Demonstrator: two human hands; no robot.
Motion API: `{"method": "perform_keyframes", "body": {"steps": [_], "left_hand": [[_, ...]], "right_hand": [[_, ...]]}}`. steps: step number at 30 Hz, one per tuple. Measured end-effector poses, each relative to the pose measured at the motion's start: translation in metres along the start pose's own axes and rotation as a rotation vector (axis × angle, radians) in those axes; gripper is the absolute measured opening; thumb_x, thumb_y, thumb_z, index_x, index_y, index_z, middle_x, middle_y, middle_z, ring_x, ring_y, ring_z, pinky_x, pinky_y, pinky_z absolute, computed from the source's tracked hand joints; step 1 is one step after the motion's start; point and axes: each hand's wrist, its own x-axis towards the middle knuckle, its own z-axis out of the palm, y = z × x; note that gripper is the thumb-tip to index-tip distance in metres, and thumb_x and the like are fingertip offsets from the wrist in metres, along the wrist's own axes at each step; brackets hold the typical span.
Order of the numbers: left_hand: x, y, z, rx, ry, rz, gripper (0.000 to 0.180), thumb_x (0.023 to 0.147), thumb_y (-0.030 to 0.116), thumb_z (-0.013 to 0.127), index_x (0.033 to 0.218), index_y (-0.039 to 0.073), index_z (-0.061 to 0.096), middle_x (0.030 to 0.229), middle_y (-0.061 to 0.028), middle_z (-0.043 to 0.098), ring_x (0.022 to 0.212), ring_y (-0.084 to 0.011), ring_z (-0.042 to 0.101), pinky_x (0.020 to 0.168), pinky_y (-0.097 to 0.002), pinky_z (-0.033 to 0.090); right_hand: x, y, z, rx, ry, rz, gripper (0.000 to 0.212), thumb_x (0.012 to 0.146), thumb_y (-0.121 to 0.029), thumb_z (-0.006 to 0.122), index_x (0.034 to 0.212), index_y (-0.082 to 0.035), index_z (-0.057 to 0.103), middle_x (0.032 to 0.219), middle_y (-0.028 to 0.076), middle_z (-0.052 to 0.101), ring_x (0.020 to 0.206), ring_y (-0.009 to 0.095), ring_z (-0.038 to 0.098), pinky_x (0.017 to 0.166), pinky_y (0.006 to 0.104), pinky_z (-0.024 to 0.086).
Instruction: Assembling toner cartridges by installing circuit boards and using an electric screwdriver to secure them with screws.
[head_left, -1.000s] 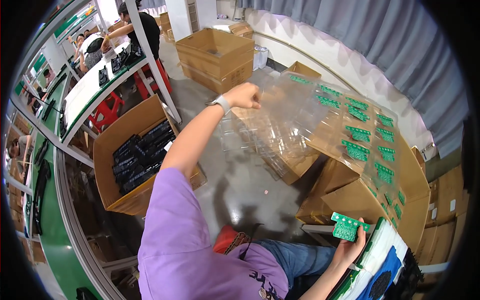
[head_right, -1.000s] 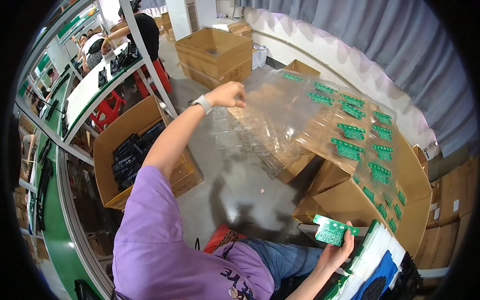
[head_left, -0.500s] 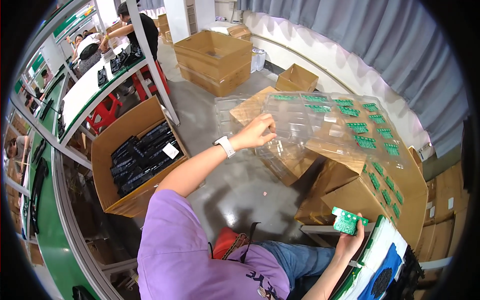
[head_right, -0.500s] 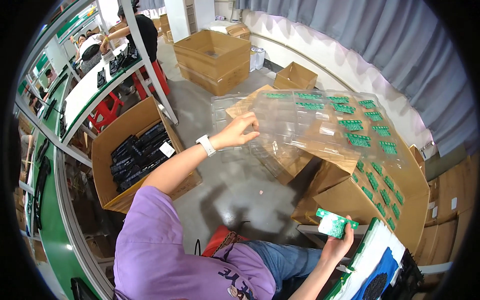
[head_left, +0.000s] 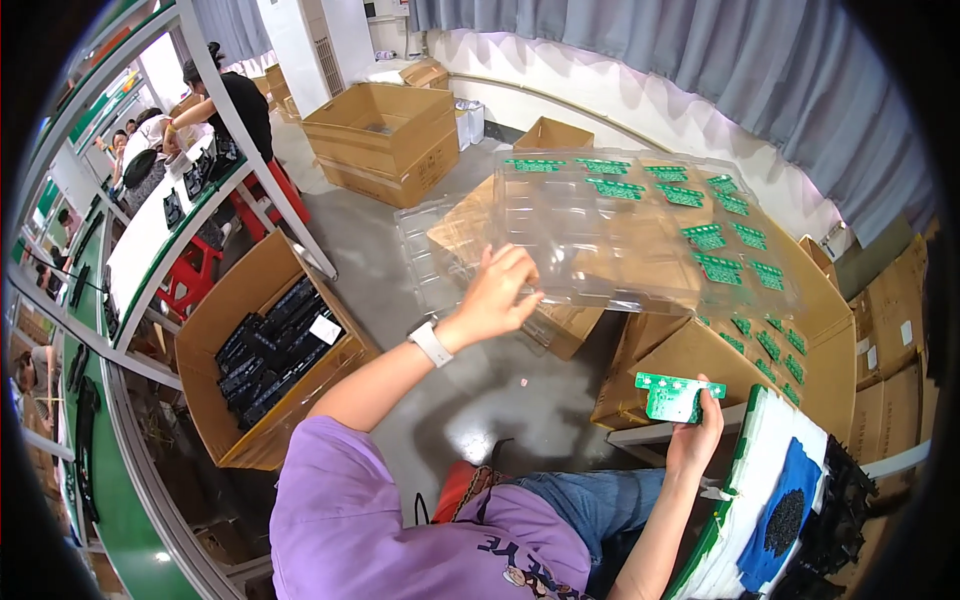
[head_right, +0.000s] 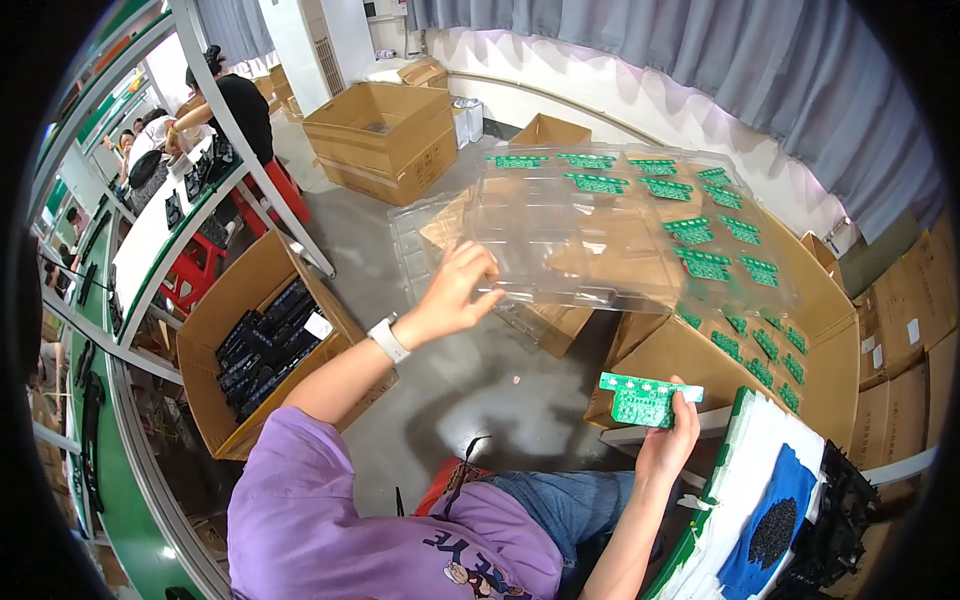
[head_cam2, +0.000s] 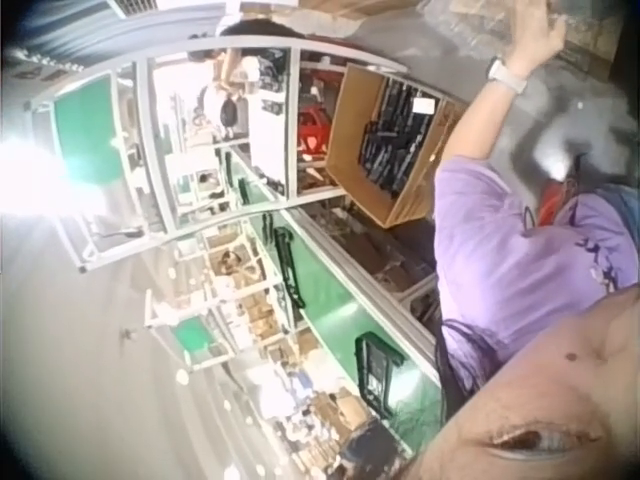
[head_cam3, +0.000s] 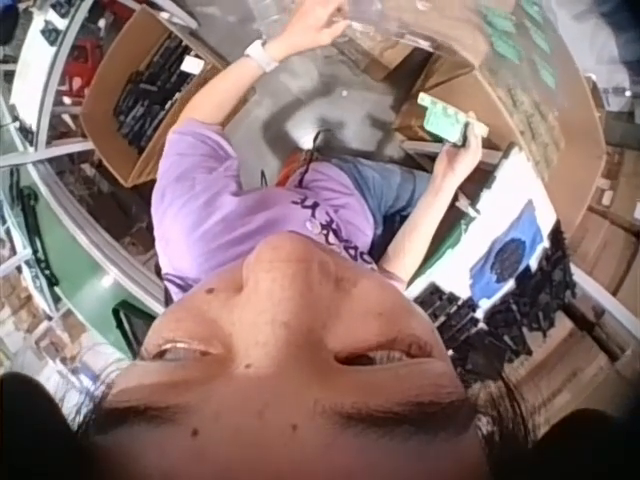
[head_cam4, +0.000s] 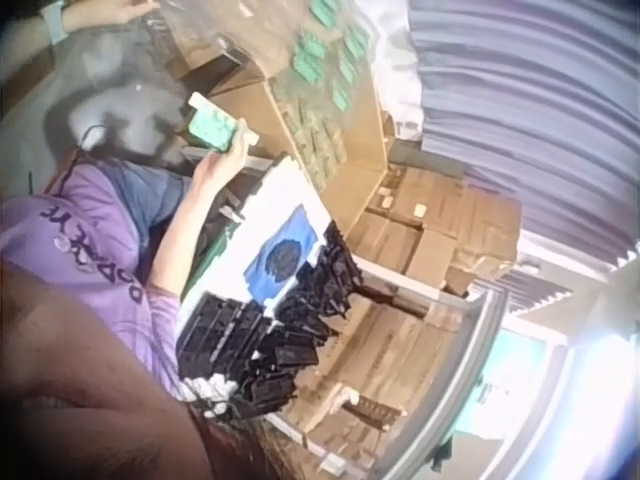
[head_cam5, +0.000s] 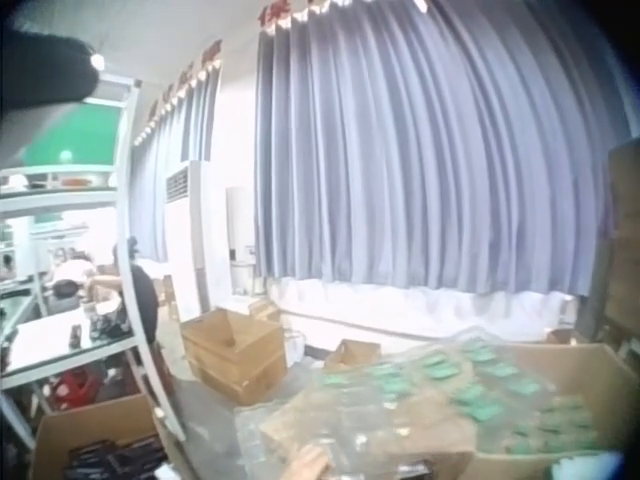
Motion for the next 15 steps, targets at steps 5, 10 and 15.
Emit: {"method": "perform_keyframes", "body": {"steps": [5,10,15], "left_hand": [[-0.007,0.056,0.036,-0.014,-0.064,-0.155,0.023,0.074,0.018,0.066,0.084,0.005,0.05,0.09,-0.0099,0.049,0.096,-0.0291,0.048,0.09,-0.0545,0.031],[-0.001,0.101,0.069,0.006,0.014,-0.161,0.024,0.074,0.021,0.067,0.085,0.006,0.052,0.09,-0.0096,0.049,0.094,-0.028,0.048,0.092,-0.0538,0.029],[0.011,0.15,0.096,0.008,-0.01,0.031,0.029,0.07,0.021,0.068,0.087,0.001,0.056,0.093,-0.0128,0.049,0.099,-0.0291,0.048,0.099,-0.0534,0.029]], "right_hand": [[-0.001,0.003,-0.009,0.024,0.005,0.001,0.035,0.09,-0.02,0.055,0.119,0.0,0.055,0.11,0.005,0.059,0.1,0.016,0.058,0.083,0.0341,0.049],[-0.006,0.002,-0.022,0.086,0.081,-0.026,0.032,0.09,-0.017,0.055,0.116,0.002,0.055,0.108,0.007,0.059,0.099,0.017,0.058,0.083,0.0351,0.05],[-0.014,-0.002,-0.045,0.089,0.111,-0.034,0.034,0.089,-0.017,0.056,0.118,0.001,0.054,0.11,0.007,0.058,0.1,0.018,0.058,0.084,0.0368,0.05]]}}
